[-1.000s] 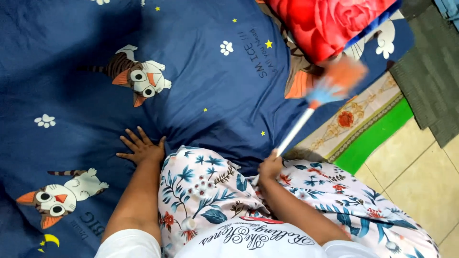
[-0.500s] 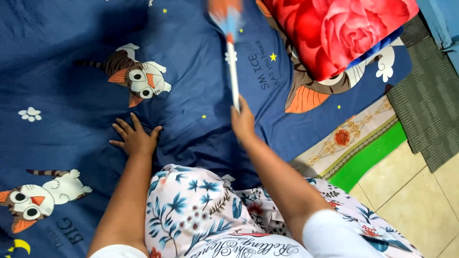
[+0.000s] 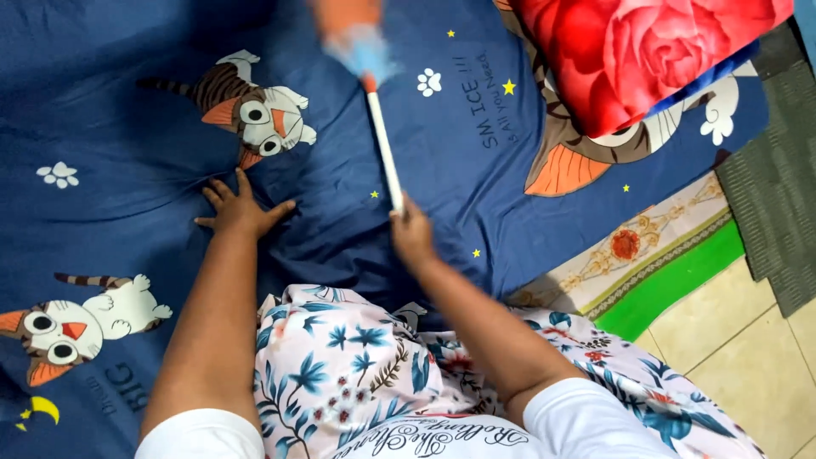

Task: Dusting off a bed with a duster and smoothing the bedsheets.

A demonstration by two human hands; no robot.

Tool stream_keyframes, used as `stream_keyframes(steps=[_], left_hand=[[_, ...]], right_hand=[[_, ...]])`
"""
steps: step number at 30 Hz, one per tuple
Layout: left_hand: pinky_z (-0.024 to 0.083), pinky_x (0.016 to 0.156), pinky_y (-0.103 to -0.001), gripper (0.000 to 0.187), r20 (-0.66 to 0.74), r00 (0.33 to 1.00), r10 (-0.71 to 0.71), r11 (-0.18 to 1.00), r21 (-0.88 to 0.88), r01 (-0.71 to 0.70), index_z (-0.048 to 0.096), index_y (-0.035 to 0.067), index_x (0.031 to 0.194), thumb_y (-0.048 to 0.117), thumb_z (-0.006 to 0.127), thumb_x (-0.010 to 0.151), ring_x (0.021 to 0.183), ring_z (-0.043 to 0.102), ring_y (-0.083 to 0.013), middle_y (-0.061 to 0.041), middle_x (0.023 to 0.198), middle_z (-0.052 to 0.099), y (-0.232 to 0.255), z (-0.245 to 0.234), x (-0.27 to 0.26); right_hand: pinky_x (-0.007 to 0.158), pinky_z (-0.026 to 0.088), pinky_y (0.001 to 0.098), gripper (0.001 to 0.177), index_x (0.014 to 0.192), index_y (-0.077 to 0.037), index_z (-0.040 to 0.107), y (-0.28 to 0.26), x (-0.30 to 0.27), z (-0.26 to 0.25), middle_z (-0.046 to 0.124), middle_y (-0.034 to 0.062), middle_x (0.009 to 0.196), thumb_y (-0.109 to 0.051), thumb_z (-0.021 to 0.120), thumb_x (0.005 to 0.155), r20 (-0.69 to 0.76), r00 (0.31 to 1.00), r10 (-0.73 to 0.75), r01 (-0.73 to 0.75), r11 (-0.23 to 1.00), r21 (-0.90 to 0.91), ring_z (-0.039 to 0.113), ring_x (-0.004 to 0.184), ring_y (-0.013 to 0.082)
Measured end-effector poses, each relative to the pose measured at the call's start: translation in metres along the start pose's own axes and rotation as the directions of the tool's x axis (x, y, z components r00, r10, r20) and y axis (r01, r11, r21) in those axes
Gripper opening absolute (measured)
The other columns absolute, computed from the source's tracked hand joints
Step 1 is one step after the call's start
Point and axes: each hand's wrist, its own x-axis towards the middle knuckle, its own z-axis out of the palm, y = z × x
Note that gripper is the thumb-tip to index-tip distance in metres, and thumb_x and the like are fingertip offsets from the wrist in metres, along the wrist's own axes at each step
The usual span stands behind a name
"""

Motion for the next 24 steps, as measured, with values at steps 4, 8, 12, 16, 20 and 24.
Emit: stream_keyframes(steps=[4,8,12,16,20,24], left_hand=[[0.013,0.11,-0.084,0.094,-0.152,0.985,0.078,0.988,-0.119,-0.097,0.019,0.024,0.164,0.068,0.058,0.09,0.155,0.003,-0.0449,-0.025,0.168,0.006,-0.009,0.011,0.003],[0.039,0.113,-0.065,0.051,-0.436,0.896,0.083,0.979,-0.131,-0.155,0.047,0.018,0.154,0.014,0.057,0.104,0.141,0.048,-0.0364,-0.016,0.158,0.048,-0.025,0.02,0.01],[0.047,0.101,-0.05,0.063,-0.702,0.706,0.094,0.966,-0.107,-0.235,0.053,0.006,0.151,0.008,0.074,0.091,0.12,0.056,-0.039,-0.022,0.135,0.057,-0.052,0.026,0.029],[0.051,0.093,-0.044,0.042,-0.727,0.684,0.068,0.958,-0.143,-0.247,0.071,0.007,0.126,0.009,0.079,0.084,0.113,0.06,-0.0368,-0.018,0.12,0.064,-0.061,0.024,0.025],[0.054,0.085,-0.046,0.009,-0.725,0.681,0.1,0.943,-0.15,-0.298,0.076,0.006,0.095,0.012,0.079,0.089,0.102,0.067,-0.0356,-0.015,0.107,0.069,-0.062,0.014,0.028],[0.054,0.078,-0.048,0.007,-0.717,0.69,0.098,0.94,-0.161,-0.301,0.075,0.007,0.093,0.012,0.078,0.089,0.093,0.068,-0.0351,-0.015,0.103,0.069,-0.066,0.01,0.033]], right_hand=[[0.086,0.055,0.0468,0.054,0.148,-0.002,0.05,0.038,0.049,-0.057,0.07,0.0279,0.108,-0.014,0.063,0.097,-0.009,0.95,0.312,-0.289,0.869,-0.4,0.07,0.099,0.0416],[0.084,0.053,0.0503,0.063,0.154,-0.004,0.045,0.044,0.078,-0.089,0.065,0.0284,0.108,-0.011,0.065,0.094,-0.123,0.963,0.241,-0.268,0.795,-0.544,0.067,0.096,0.0451],[0.085,0.05,0.0518,0.061,0.151,-0.005,0.048,0.006,0.093,-0.1,0.063,0.0259,0.114,-0.011,0.069,0.094,-0.12,0.955,0.272,-0.281,0.697,-0.66,0.064,0.102,0.045],[0.092,0.049,0.0493,0.059,0.135,-0.01,0.06,-0.033,0.084,-0.084,0.056,0.0188,0.129,-0.013,0.079,0.08,0.057,0.996,-0.064,0.083,0.565,-0.821,0.059,0.115,0.0403],[0.094,0.051,0.0467,0.054,0.133,-0.01,0.061,-0.069,0.083,-0.045,0.052,0.0167,0.133,-0.012,0.079,0.083,0.413,0.91,-0.04,0.24,0.863,-0.444,0.059,0.116,0.0423],[0.08,0.05,0.051,0.053,0.127,-0.01,0.06,-0.061,0.085,-0.024,0.055,0.0171,0.133,-0.009,0.077,0.076,0.479,0.838,0.262,0.061,0.827,-0.559,0.063,0.102,0.0424]])
